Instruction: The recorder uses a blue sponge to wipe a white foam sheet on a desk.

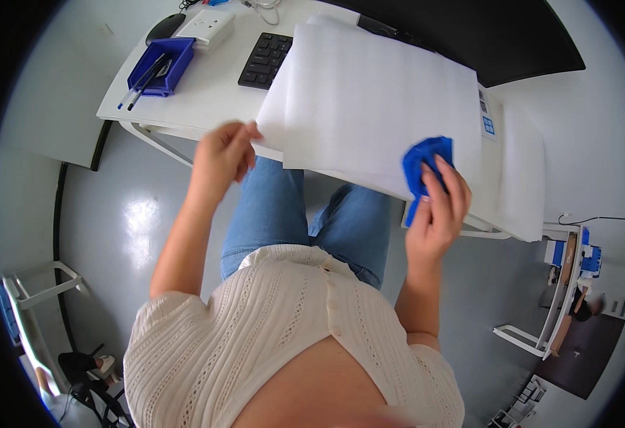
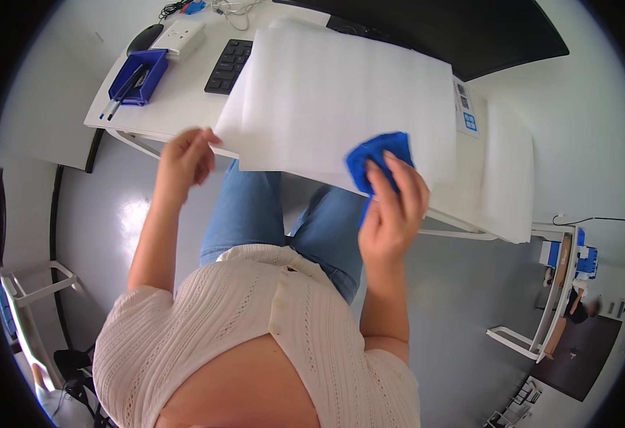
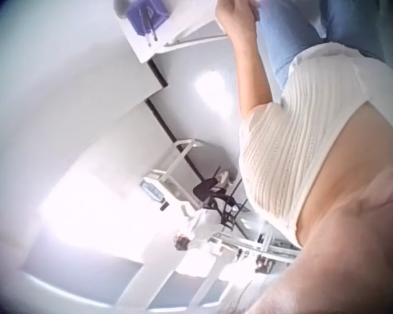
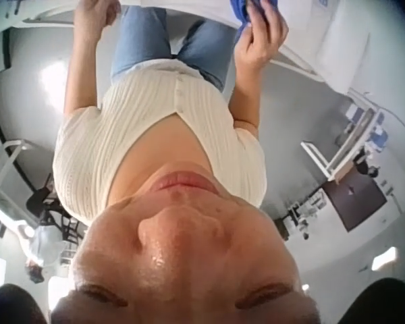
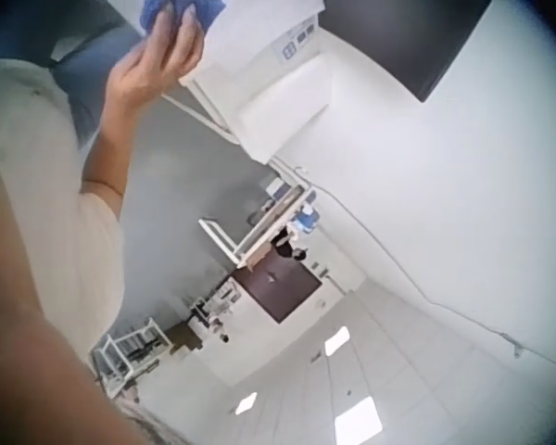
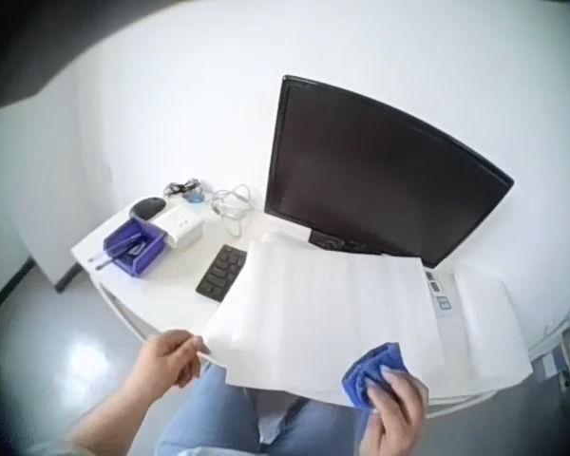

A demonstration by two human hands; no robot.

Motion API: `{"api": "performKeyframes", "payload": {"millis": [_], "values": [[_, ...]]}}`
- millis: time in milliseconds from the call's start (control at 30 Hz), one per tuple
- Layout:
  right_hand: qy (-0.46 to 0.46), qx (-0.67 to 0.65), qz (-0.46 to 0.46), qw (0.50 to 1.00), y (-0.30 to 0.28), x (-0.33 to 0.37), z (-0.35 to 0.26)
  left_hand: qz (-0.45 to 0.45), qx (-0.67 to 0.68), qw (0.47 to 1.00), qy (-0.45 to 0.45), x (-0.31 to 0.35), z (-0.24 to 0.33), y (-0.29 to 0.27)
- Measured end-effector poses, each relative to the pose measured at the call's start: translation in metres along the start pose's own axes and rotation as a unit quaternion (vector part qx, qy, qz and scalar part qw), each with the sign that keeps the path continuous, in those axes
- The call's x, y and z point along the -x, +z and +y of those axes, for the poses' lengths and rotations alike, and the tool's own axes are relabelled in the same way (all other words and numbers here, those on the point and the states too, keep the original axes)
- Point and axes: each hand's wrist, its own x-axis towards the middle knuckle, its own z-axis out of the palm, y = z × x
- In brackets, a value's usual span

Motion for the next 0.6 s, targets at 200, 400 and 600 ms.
{"api": "performKeyframes", "payload": {"millis": [200, 400, 600], "values": [[-0.118, -0.084, -0.085, 0.986, 0.061, -0.028, -0.048, -0.111, 0.188, 0.968, -0.122, 0.025, -0.023, 0.024], [-0.085, -0.102, -0.110, 0.985, 0.093, -0.003, -0.069, -0.082, 0.188, 0.975, -0.080, 0.019, -0.037, 0.037], [0.018, -0.001, -0.132, 0.991, 0.059, -0.010, -0.013, -0.124, 0.118, 0.985, -0.023, 0.015, -0.030, 0.030]]}}
